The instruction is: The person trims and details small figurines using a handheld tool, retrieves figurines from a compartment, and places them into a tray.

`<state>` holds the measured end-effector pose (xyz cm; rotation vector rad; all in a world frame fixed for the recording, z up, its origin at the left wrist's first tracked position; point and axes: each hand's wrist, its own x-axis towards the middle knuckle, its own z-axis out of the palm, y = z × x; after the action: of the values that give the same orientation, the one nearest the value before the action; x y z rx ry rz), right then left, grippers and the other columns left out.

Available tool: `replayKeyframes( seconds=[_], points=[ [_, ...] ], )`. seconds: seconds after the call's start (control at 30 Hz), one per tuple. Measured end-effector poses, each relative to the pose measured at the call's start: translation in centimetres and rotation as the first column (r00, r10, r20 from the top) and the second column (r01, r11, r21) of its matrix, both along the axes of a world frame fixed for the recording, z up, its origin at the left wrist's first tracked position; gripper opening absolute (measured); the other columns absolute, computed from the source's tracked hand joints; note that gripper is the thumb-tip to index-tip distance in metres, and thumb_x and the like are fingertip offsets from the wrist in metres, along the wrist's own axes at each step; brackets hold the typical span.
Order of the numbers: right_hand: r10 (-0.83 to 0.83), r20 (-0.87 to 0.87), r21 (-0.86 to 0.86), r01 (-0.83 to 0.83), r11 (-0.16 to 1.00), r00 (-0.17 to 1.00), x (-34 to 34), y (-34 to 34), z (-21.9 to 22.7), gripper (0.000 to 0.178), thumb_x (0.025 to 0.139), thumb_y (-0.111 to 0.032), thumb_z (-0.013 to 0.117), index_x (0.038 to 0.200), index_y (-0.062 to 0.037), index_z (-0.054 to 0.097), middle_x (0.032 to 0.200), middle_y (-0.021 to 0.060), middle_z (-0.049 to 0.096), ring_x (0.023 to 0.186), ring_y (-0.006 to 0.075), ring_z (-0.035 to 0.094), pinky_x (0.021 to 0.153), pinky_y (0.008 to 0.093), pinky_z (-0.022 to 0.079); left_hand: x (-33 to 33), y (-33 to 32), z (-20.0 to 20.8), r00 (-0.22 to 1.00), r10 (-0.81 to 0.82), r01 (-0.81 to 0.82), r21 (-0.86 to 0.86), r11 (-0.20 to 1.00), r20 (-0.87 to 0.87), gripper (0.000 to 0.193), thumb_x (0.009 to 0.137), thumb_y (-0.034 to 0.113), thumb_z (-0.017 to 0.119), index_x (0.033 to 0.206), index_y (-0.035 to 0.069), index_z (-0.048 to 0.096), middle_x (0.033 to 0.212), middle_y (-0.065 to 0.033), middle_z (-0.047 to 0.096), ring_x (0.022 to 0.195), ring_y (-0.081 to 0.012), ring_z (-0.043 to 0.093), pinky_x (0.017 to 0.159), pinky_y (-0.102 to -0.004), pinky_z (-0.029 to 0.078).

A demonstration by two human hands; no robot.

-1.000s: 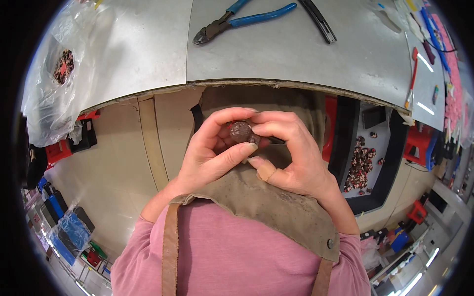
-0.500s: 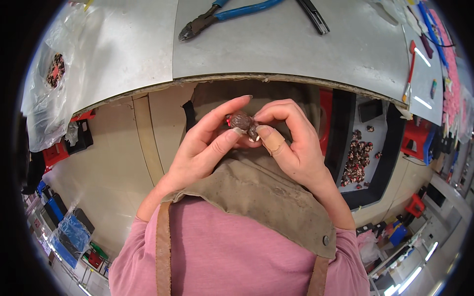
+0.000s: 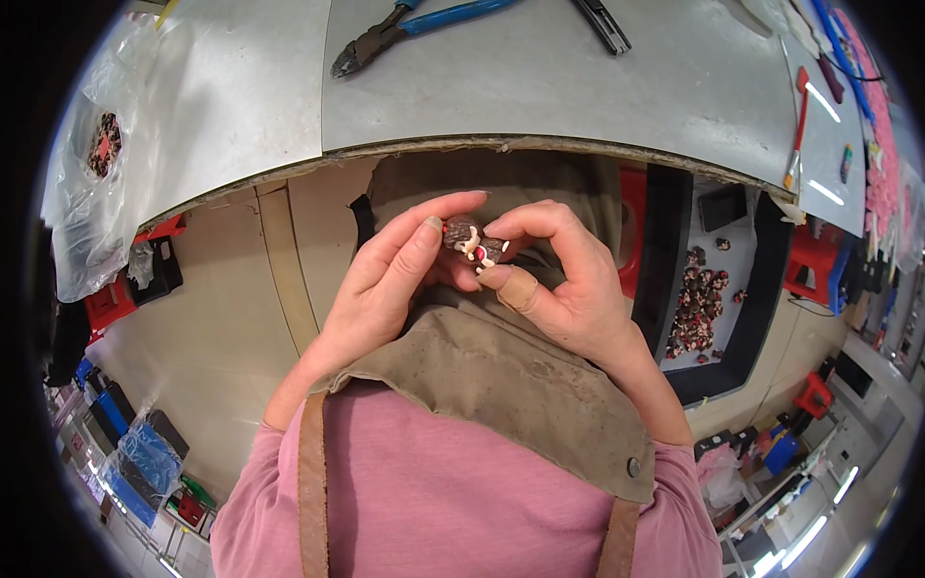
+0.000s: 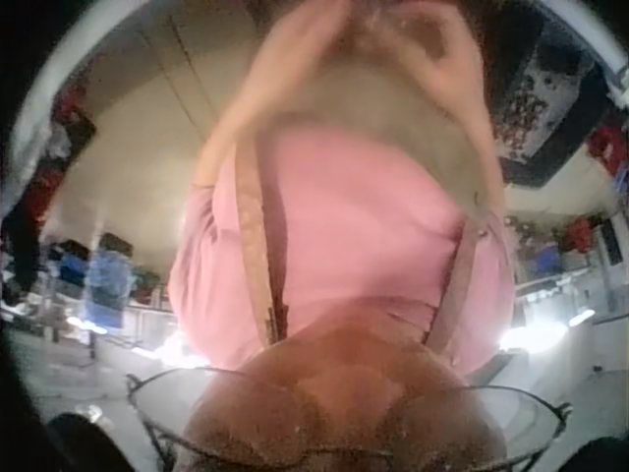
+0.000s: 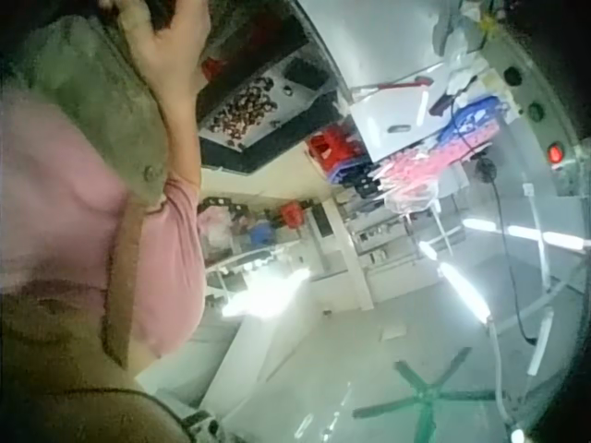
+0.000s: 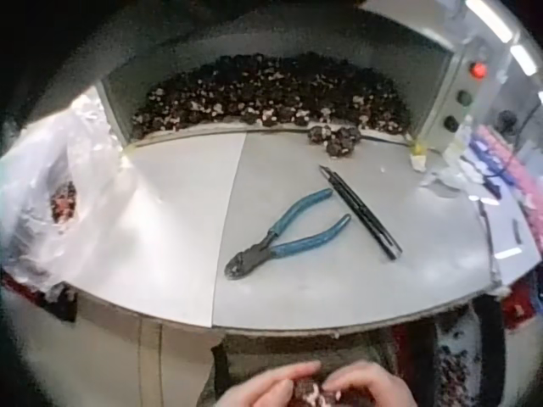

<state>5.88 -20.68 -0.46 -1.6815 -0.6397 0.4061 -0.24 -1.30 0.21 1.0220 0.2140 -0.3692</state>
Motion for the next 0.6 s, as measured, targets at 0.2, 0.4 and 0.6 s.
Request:
replayKeyframes(
  seconds=[0.2, 0.4, 0.6],
  points=[
    [-0.042, -0.103, -0.024, 0.040, 0.999, 0.994, -0.26, -0.16, 0.00, 0.030, 0.086, -0.014, 0.072, 0.108, -0.0017, 0.057, 0.099, 0.0071, 0.064, 0.086, 0.0158, 0.064, 0.078, 0.0286, 0.051, 0.46, 0.09, 0.18, 1.000, -0.010, 0.010, 0.003, 1.000, -0.021, 0.041, 0.105, 0.031, 0.039, 0.133, 0.003, 0.051, 0.093, -0.0005, 0.056, 0.078, -0.0061, 0.052, 0.074, -0.0211, 0.046],
    [-0.061, -0.199, -0.058, 0.051, 0.997, 0.978, -0.19, -0.10, 0.39, 0.028, 0.088, -0.017, 0.070, 0.107, -0.0013, 0.057, 0.095, 0.0068, 0.065, 0.088, 0.0156, 0.065, 0.079, 0.0286, 0.051, 0.67, 0.22, 0.48, 0.999, -0.008, 0.008, -0.001, 1.000, -0.045, 0.043, 0.105, 0.034, 0.040, 0.131, 0.003, 0.052, 0.090, -0.0008, 0.055, 0.075, -0.0069, 0.051, 0.071, -0.0212, 0.045],
    [-0.048, -0.232, -0.036, 0.041, 0.999, 0.972, -0.14, -0.09, 0.34, 0.027, 0.091, -0.018, 0.067, 0.107, -0.0008, 0.056, 0.094, 0.0070, 0.065, 0.087, 0.0146, 0.063, 0.079, 0.0279, 0.050, 0.74, 0.35, 0.48, 0.998, -0.015, 0.015, 0.004, 1.000, -0.064, 0.044, 0.104, 0.036, 0.040, 0.131, 0.004, 0.053, 0.087, -0.0005, 0.054, 0.073, -0.0069, 0.049, 0.070, -0.0208, 0.044]
  ],
)
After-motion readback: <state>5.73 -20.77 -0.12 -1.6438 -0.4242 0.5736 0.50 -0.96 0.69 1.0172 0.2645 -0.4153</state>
